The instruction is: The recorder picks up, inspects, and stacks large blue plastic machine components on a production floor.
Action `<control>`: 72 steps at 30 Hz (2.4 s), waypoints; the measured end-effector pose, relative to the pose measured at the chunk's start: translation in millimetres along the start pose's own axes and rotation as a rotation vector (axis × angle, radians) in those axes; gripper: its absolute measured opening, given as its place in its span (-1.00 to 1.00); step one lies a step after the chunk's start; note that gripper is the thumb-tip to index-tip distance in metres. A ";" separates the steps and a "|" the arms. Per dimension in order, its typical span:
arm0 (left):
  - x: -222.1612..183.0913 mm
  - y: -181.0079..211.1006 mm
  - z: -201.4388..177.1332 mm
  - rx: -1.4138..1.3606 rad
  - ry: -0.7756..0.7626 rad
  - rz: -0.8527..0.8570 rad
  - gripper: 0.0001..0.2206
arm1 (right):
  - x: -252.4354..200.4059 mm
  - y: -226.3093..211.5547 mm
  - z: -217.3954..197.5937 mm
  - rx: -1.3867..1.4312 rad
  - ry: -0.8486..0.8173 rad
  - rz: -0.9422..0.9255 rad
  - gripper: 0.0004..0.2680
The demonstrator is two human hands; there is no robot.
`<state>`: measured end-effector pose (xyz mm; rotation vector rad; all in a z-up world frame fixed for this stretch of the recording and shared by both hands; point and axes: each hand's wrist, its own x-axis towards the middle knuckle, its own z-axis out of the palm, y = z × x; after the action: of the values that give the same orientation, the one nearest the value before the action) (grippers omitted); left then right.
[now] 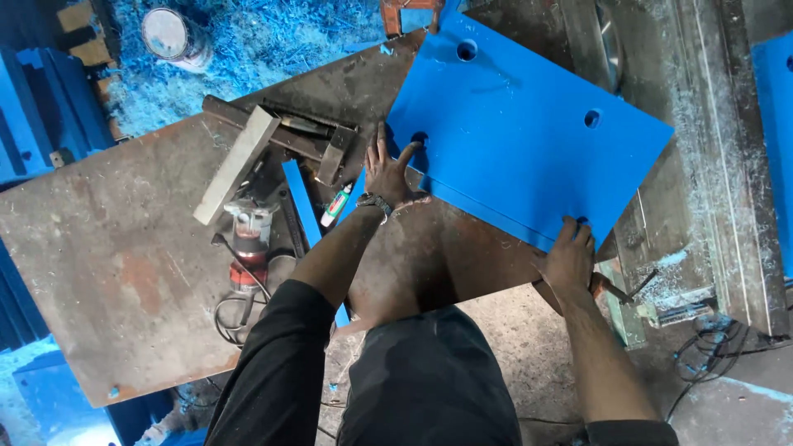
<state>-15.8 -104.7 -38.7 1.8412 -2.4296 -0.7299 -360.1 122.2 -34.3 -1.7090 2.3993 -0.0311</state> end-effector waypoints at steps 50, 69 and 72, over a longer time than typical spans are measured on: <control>0.0 5.7 6.2 0.056 0.097 0.037 -0.01 | 8.5 -15.0 -2.8 -0.235 0.000 0.047 -0.15; -1.7 3.2 10.0 0.061 0.124 0.082 0.00 | 12.6 -10.8 0.5 -0.196 0.038 0.013 -0.19; -2.7 6.5 5.8 0.052 0.124 0.081 -0.02 | 9.8 -12.4 -1.7 -0.161 0.018 0.045 -0.18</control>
<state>-22.5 -98.9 -40.8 1.7366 -2.4490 -0.5359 -351.9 108.7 -32.5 -1.7260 2.5144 0.1574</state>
